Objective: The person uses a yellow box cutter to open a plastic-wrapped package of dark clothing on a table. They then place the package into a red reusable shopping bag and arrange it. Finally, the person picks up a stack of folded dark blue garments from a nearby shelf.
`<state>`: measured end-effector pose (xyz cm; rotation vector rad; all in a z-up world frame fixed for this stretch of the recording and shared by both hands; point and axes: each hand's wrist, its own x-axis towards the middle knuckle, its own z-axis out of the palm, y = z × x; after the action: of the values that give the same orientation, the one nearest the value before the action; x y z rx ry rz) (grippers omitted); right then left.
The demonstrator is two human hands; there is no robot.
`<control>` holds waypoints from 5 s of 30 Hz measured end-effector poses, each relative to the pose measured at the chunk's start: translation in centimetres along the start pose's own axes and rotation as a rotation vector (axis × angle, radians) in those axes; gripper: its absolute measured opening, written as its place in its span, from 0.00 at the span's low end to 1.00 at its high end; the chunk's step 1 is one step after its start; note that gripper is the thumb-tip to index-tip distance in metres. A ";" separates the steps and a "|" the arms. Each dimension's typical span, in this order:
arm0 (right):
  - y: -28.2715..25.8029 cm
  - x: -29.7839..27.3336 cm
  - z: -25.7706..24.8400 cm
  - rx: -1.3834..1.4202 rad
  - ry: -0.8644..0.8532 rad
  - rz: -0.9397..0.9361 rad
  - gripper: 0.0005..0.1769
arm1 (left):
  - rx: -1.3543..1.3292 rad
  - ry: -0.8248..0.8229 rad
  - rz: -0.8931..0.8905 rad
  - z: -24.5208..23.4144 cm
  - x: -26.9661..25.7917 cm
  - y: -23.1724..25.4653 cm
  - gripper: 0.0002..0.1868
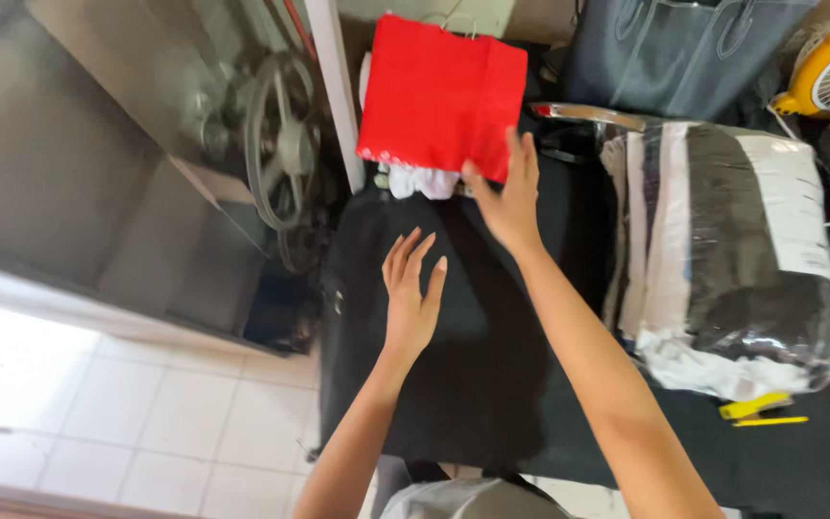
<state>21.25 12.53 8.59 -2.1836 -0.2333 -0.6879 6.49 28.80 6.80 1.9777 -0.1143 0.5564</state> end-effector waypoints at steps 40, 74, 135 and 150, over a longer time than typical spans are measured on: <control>-4.3 -17.3 -3.7 0.138 -0.545 0.095 0.35 | -0.477 -0.463 -0.442 -2.4 -3.1 -7.3 0.54; -7.9 -18.2 -20.2 0.658 -0.158 0.486 0.21 | 0.006 -0.362 0.319 -11.7 7.2 2.0 0.36; 28.6 -8.3 -36.8 0.935 -0.197 1.033 0.56 | -0.296 -0.381 0.099 21.4 -4.9 15.9 0.21; 17.4 -9.7 -35.4 0.988 -0.130 1.110 0.52 | -0.493 -0.576 -0.421 28.1 -1.7 9.3 0.59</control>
<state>5.77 -24.96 10.16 -1.0977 0.4741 0.2098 11.40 -0.27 3.65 1.5562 -0.1660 -0.3035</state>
